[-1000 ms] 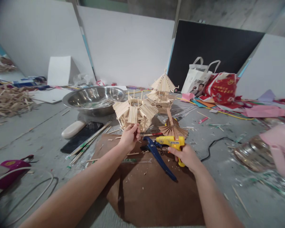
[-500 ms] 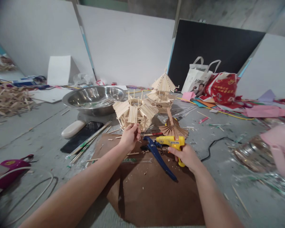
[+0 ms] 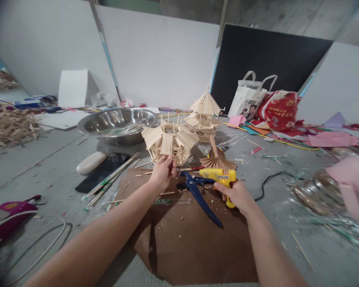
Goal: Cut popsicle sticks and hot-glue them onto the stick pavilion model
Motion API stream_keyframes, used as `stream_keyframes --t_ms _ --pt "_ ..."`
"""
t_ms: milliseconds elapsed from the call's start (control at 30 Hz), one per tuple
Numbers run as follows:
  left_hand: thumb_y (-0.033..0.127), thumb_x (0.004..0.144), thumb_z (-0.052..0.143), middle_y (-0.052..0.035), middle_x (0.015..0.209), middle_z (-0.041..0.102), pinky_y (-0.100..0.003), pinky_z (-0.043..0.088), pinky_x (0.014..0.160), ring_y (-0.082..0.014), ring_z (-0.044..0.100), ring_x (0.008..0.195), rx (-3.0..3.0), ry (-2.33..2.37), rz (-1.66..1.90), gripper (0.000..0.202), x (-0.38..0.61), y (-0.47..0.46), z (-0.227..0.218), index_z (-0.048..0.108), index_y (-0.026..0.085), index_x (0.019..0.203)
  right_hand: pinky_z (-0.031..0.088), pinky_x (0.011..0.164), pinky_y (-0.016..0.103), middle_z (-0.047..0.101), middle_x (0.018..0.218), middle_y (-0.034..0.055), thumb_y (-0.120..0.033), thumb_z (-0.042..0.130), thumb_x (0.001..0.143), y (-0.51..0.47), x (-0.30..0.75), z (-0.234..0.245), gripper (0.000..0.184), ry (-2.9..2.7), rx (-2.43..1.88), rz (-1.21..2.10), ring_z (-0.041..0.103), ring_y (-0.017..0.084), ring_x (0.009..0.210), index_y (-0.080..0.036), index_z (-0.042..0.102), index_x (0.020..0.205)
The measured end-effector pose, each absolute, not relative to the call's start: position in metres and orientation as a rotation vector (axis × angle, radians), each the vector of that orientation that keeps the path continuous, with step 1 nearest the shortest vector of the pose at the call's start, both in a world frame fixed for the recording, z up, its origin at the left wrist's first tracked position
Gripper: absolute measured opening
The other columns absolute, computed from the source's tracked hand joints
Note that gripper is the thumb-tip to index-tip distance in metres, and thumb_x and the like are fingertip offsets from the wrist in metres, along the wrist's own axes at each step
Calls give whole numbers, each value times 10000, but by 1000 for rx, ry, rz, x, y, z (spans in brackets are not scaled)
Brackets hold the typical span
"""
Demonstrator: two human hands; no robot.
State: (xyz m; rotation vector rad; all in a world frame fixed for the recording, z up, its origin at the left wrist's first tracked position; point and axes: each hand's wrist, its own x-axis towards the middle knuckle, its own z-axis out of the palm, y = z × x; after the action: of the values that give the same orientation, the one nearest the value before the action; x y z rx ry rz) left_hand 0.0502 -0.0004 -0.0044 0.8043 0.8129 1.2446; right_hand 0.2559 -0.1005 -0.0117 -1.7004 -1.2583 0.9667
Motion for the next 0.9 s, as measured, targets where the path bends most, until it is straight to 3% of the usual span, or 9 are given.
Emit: stream_keyframes --t_ms 100,367,633,767,900 --pt "319 700 550 88 445 432 -150 235 297 -30 330 277 799 813 1253 194 50 -1 -4 415 179 700 268 340 215 462 387 -35 -503 613 589 -100 267 -7 347 -1076 -1611 895 375 82 341 -172 544 669" --pt "316 680 583 88 453 419 -147 226 303 -24 312 286 746 730 1193 217 50 -6 -3 418 176 696 346 332 209 507 541 -36 -512 666 507 -89 305 -14 422 -605 -1443 670 444 76 357 -190 480 707" --pt "332 664 602 85 452 415 -142 219 299 -24 312 288 815 695 1118 239 51 -20 -1 422 177 694 409 389 232 591 611 18 -482 507 679 -80 315 -34 304 -756 -1735 789 513 103 409 -187 508 753" --pt "355 659 602 85 441 405 -139 189 280 -24 301 276 902 689 1046 248 43 -33 6 432 178 689 415 449 254 597 555 46 -495 473 688 -78 321 -39 325 -853 -1942 674 568 155 503 -178 547 673" --pt "347 672 586 80 446 400 -135 176 280 -16 294 275 1035 750 1015 222 26 -42 9 450 171 678 408 589 362 608 610 143 -542 513 623 -80 328 -37 387 -942 -2237 429 585 305 751 -169 557 527"
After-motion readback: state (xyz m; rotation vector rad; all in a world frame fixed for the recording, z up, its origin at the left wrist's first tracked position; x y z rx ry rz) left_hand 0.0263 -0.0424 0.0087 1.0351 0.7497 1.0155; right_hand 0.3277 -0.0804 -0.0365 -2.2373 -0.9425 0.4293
